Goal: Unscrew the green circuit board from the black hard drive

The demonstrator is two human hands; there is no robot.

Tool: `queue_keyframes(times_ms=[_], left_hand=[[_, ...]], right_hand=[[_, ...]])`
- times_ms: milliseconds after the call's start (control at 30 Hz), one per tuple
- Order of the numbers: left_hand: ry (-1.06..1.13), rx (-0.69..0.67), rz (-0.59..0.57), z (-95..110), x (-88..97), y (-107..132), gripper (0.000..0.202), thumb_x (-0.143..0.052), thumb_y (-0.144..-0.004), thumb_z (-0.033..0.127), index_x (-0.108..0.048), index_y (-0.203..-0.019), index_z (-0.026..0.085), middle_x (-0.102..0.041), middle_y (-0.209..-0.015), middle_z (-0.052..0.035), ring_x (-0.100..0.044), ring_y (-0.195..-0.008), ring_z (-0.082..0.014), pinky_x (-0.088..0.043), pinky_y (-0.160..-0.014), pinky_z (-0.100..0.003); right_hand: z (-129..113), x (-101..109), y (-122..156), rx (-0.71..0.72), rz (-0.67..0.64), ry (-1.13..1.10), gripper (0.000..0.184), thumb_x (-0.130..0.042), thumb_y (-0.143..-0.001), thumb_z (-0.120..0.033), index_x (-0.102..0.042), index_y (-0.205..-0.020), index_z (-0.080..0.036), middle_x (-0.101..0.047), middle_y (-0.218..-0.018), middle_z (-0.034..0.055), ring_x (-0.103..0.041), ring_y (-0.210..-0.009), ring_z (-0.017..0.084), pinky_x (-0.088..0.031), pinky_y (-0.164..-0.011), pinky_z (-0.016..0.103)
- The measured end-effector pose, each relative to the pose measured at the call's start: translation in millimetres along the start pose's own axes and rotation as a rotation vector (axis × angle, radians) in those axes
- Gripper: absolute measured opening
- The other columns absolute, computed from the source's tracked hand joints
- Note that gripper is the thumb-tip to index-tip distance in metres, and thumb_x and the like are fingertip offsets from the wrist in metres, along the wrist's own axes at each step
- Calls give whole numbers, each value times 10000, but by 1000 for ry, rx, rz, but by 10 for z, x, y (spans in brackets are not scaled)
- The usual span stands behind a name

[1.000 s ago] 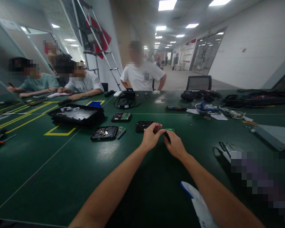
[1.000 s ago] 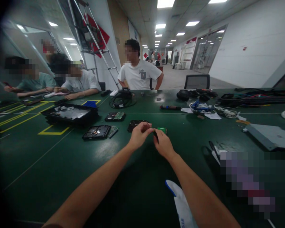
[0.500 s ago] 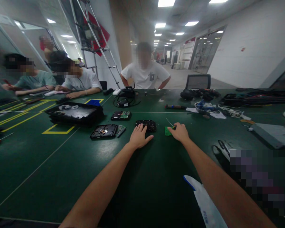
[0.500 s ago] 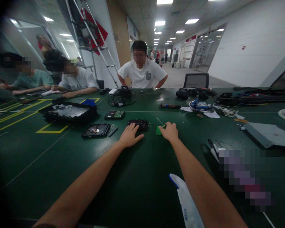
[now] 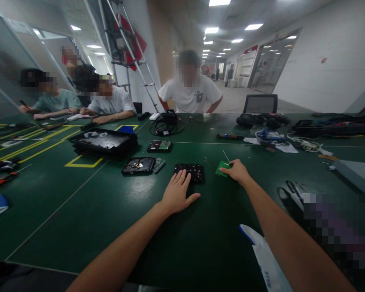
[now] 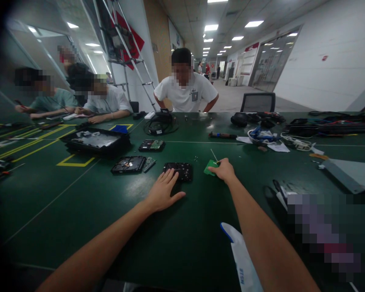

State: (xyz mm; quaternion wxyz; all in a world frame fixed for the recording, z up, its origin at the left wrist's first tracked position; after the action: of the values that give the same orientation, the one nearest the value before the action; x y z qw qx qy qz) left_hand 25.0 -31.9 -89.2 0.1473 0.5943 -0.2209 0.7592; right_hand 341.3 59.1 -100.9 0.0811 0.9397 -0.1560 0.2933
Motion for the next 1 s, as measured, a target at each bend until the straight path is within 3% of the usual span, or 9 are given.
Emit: queue_keyframes(times_ms=[100,233,400,533,600,667,767,1000], left_hand=[[34,-54,16,155,27,47,916,-385,-901,773,-270,-1602,194,-213,-1669,-123,-190,-1546,-325,-189,-1257,-516],[83,-76,73,286,13,91,861,-442,-905,733,-327,-1580,212,-266,-1655,-122,-235,-1531,-345,-226,-1242,-534],[132,-14,160,268,9,-36,675,-479,-942,631,-487,-1474,215,-433,-1573,-133,-383,-1462,-348,-312,-1193,-547],[251,139,319,-19,91,-260,462,-440,-1004,429,-542,-1388,193,-610,-1385,-120,-533,-1325,-269,-424,-1139,-447],[261,179,352,-164,72,-340,444,-482,-981,357,-538,-1381,171,-573,-1417,-132,-497,-1361,-270,-392,-1173,-448],[279,145,278,-223,-32,-396,476,-483,-973,302,-493,-1426,154,-466,-1526,-143,-410,-1442,-269,-356,-1204,-453],[282,101,197,-174,-195,-440,497,-432,-986,251,-440,-1470,140,-323,-1622,-152,-278,-1522,-273,-287,-1241,-482],[289,61,176,96,-287,-562,482,-402,-1002,263,-444,-1462,124,-334,-1615,-171,-261,-1530,-275,-273,-1250,-486]], right_hand=[[-6,-95,38,-45,-24,-378,547,-869,-638,-359,-598,-1088,-203,-645,-883,59,-590,-691,186,-496,-536,295],[-113,-262,126,18,-53,-603,425,-737,-791,-383,-583,-1162,-243,-624,-819,13,-551,-597,132,-447,-465,241],[-147,-316,322,61,-168,-906,460,-796,-721,-302,-644,-1151,-243,-581,-725,-32,-515,-549,99,-388,-425,196],[-111,-287,434,28,-227,-924,523,-873,-659,-258,-635,-1124,-237,-602,-756,-31,-519,-556,87,-379,-418,178],[-95,-283,453,17,-211,-928,522,-900,-639,-274,-616,-1074,-224,-596,-747,-35,-511,-549,84,-362,-406,173],[-99,-295,462,22,-208,-905,508,-907,-643,-311,-605,-1041,-217,-580,-722,-42,-500,-537,81,-346,-396,170],[-130,-311,480,50,-217,-830,487,-887,-678,-374,-618,-1052,-218,-558,-685,-53,-492,-517,80,-348,-392,172],[-175,-355,561,56,-340,-703,374,-798,-787,-367,-683,-1094,-188,-531,-636,-42,-475,-507,79,-334,-385,166]])
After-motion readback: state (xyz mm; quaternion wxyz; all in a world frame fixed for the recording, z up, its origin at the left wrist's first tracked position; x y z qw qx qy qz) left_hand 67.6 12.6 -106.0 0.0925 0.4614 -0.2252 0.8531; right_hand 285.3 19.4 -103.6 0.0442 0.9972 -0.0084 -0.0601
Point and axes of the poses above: each hand's wrist, its own y-axis away from the middle knuckle, its own x-axis out of the back of the hand, z = x × y, the point moved 5 cm from there along -y, towards the middle knuckle
